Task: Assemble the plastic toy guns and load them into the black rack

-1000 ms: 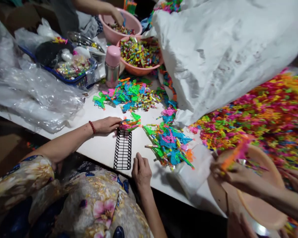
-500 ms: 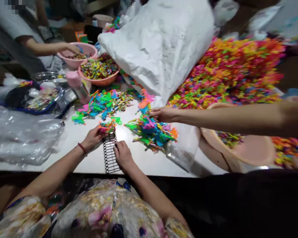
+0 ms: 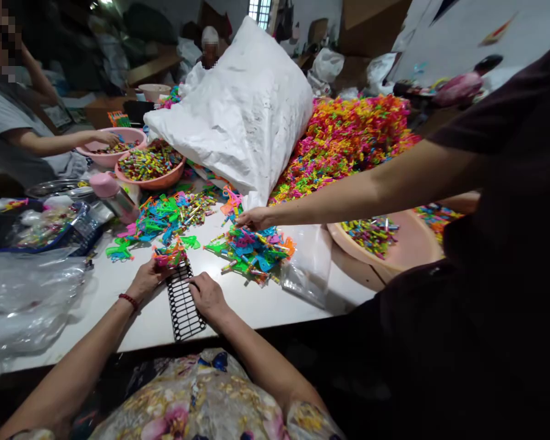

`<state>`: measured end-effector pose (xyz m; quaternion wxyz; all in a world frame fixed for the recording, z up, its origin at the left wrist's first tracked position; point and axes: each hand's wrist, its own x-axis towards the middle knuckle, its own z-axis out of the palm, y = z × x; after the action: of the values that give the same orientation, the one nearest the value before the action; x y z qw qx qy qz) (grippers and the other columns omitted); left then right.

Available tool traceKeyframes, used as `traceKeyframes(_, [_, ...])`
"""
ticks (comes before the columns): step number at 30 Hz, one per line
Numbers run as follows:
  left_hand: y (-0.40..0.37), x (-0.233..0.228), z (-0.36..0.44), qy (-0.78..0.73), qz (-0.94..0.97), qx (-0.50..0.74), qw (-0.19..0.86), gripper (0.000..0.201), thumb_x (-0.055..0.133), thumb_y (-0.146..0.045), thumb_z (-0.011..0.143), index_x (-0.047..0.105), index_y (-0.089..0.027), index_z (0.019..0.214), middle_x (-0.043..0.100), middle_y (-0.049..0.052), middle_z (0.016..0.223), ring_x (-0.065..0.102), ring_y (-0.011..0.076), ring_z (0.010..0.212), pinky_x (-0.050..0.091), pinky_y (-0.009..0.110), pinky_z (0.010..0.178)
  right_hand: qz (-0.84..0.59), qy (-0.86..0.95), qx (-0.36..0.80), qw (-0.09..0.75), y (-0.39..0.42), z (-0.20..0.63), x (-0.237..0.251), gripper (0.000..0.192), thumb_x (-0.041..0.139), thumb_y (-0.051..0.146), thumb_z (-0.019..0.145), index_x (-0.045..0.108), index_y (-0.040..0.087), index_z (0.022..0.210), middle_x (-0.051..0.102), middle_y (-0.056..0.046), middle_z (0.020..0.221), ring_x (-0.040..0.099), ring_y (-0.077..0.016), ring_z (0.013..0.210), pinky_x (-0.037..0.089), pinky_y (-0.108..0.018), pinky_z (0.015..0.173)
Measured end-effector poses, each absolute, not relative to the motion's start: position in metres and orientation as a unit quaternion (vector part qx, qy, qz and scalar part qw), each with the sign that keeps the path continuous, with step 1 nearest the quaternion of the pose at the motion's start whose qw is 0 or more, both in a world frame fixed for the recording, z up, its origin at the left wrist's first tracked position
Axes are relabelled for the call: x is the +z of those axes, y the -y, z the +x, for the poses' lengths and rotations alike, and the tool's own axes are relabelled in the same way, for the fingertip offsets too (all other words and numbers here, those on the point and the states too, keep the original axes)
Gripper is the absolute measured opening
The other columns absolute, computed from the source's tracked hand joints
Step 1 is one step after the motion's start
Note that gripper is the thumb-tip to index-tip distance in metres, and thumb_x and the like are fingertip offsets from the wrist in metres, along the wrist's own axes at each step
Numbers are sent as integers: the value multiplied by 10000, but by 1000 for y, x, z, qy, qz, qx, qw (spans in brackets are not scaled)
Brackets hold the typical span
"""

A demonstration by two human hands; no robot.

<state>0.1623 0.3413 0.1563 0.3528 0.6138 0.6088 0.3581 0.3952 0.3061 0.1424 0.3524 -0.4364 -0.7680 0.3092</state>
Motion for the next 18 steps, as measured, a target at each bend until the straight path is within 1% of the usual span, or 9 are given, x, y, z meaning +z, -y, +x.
traceKeyframes(5, [-342, 154, 162, -611, 591, 381, 363, 660, 763, -630, 662, 684, -132, 1089, 754, 125, 1088, 695, 293, 992, 540, 422, 933, -437, 762, 318, 357, -306, 395, 142, 197, 535, 230, 987, 697, 220, 1099, 638, -42, 988, 632, -151, 929, 512, -279, 891])
traceKeyframes(8, [-342, 156, 163, -625, 586, 371, 359, 681, 770, -659, 625, 689, -131, 1048, 764, 115, 1016, 702, 288, 932, 559, 409, 866, -440, 763, 315, 352, -306, 395, 142, 200, 537, 221, 985, 700, 219, 1102, 637, -39, 992, 633, -146, 931, 510, -271, 894])
traceKeyframes(11, [-341, 158, 163, -640, 591, 355, 340, 658, 757, -679, 612, 691, -135, 976, 768, 111, 933, 699, 284, 848, 565, 397, 791, -444, 770, 302, 343, -306, 395, 141, 193, 548, 220, 980, 699, 215, 1100, 646, -41, 1008, 633, -148, 960, 507, -269, 912])
traceKeyframes(14, [-341, 158, 162, -648, 598, 342, 324, 633, 757, -682, 603, 695, -158, 954, 773, 101, 932, 700, 296, 870, 566, 401, 792, -450, 780, 288, 326, -306, 394, 139, 186, 554, 229, 980, 696, 221, 1099, 655, -38, 1023, 631, -146, 981, 506, -264, 919])
traceKeyframes(18, [-343, 153, 158, -654, 587, 337, 339, 653, 778, -693, 568, 696, -179, 964, 776, 82, 930, 712, 317, 920, 576, 409, 807, -450, 794, 267, 310, -306, 394, 136, 202, 544, 259, 989, 689, 224, 1124, 648, -32, 1017, 625, -144, 991, 502, -255, 917])
